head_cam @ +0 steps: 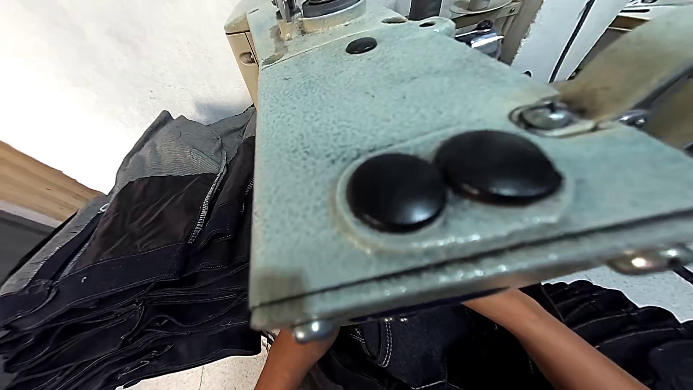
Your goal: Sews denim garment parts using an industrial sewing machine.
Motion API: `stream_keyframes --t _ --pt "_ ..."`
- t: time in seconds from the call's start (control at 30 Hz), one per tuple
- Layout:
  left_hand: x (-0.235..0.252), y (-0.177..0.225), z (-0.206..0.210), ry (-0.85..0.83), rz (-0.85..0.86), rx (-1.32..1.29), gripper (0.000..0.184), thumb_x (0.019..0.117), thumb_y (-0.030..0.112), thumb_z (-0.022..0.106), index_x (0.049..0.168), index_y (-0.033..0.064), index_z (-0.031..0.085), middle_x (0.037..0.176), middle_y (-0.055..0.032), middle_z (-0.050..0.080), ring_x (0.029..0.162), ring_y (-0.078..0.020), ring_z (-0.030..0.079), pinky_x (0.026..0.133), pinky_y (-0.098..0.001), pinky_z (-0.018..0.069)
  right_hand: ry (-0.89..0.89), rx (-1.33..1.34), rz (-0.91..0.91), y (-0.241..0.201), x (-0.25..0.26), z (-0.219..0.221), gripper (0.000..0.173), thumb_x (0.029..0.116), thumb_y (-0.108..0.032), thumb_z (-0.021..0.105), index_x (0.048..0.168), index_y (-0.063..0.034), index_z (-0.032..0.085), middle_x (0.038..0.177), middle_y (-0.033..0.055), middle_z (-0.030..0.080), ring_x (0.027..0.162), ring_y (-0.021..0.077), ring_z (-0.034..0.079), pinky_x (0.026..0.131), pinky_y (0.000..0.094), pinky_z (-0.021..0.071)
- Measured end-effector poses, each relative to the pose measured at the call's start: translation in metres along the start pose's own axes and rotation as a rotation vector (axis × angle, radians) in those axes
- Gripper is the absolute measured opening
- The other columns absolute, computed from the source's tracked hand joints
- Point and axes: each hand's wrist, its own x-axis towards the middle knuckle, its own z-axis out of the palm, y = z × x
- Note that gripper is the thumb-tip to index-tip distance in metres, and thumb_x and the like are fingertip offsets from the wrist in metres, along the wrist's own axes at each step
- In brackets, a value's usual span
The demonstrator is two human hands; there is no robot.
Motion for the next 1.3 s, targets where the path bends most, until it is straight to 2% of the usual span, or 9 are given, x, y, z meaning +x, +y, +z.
stream_keyframes --t 0.17,0.33,0.57,0.67,0.77,0.87,1.03,1.2,1.3 --pt "0.005 0.011 -0.017 -0.140 -0.150 -0.014 0.025 0.0881 0.009 0.064 0.101 -0.0102 0.072 0.102 -0.0225 0.074 0.103 -0.0271 0.070 0.096 -0.0386 0.0514 -0.040 -0.110 -0.046 -0.008 0.001 -0.013 0.031 0.0988 -0.030 0.057 0.082 -0.0072 0.070 0.076 0.0076 0.067 0.077 0.0235 0.069 0.071 0.0370 0.0552" --pt "-0.001 0.002 -0.022 -0.173 -0.085 -0.019 0.025 0.0893 0.009 0.066 0.105 -0.0099 0.072 0.101 -0.0225 0.074 0.101 -0.0267 0.072 0.095 -0.0385 0.0542 -0.073 -0.174 -0.046 0.006 0.003 -0.028 0.029 0.1004 -0.026 0.057 0.109 -0.0052 0.075 0.121 0.0160 0.070 0.118 0.0355 0.066 0.103 0.0506 0.0514" --pt "0.005 0.005 -0.023 -0.208 -0.107 0.020 0.028 0.0918 0.011 0.064 0.106 -0.0116 0.071 0.104 -0.0268 0.072 0.105 -0.0359 0.070 0.096 -0.0490 0.0533 0.109 -0.252 0.085 0.039 -0.018 -0.065 0.043 0.0972 -0.035 0.053 0.108 0.0023 0.070 0.101 0.0176 0.070 0.094 0.0356 0.070 0.077 0.0500 0.0569" --pt "0.007 0.011 -0.023 -0.227 -0.166 -0.001 0.029 0.0920 0.012 0.065 0.108 -0.0111 0.070 0.105 -0.0260 0.072 0.107 -0.0334 0.070 0.098 -0.0474 0.0524 0.041 -0.071 0.247 0.064 -0.044 -0.067 0.061 0.1004 -0.054 0.044 0.116 -0.0010 0.069 0.108 0.0116 0.073 0.099 0.0237 0.071 0.081 0.0463 0.0582" --pt "0.008 0.015 -0.024 -0.240 -0.218 -0.045 0.031 0.0916 0.012 0.066 0.111 -0.0112 0.070 0.108 -0.0246 0.072 0.110 -0.0278 0.069 0.101 -0.0422 0.0506 -0.127 0.246 0.490 0.084 -0.077 -0.066 0.076 0.0921 -0.071 0.048 0.130 -0.0062 0.063 0.112 0.0031 0.072 0.101 0.0123 0.069 0.088 0.0409 0.0587" --pt "0.007 0.013 -0.021 -0.207 -0.218 -0.104 0.031 0.0907 0.013 0.067 0.112 -0.0089 0.070 0.107 -0.0190 0.073 0.109 -0.0163 0.068 0.100 -0.0317 0.0505 -0.230 0.442 0.620 0.098 -0.108 -0.061 0.071 0.0776 -0.069 0.071 0.121 -0.0141 0.066 0.099 -0.0048 0.074 0.091 0.0062 0.071 0.081 0.0336 0.0610" --pt "0.010 0.019 -0.018 -0.200 -0.291 -0.139 0.031 0.0897 0.011 0.067 0.114 -0.0092 0.068 0.109 -0.0174 0.072 0.109 -0.0132 0.066 0.100 -0.0293 0.0492 -0.129 0.382 0.693 0.102 -0.124 -0.053 0.022 0.0934 -0.031 0.064 0.102 -0.0142 0.074 0.082 -0.0064 0.072 0.075 0.0016 0.068 0.071 0.0278 0.0570" --pt "0.016 0.026 -0.010 -0.151 -0.427 -0.266 0.033 0.0920 0.004 0.066 0.121 -0.0113 0.064 0.117 -0.0191 0.069 0.115 -0.0151 0.062 0.104 -0.0319 0.0472 -0.038 0.507 0.581 0.092 -0.118 -0.046 0.019 0.0939 -0.031 0.061 0.097 -0.0191 0.075 0.082 -0.0118 0.073 0.075 -0.0039 0.067 0.069 0.0189 0.0562" --pt "-0.017 0.013 -0.009 -0.035 -0.335 -0.265 0.022 0.0960 0.009 0.057 0.106 -0.0014 0.074 0.103 -0.0084 0.075 0.101 -0.0111 0.070 0.094 -0.0358 0.0550 -0.210 0.695 0.285 0.075 -0.123 -0.061 0.025 0.0977 -0.043 0.064 0.094 -0.0210 0.075 0.086 -0.0119 0.072 0.081 -0.0061 0.065 0.073 0.0176 0.0544"
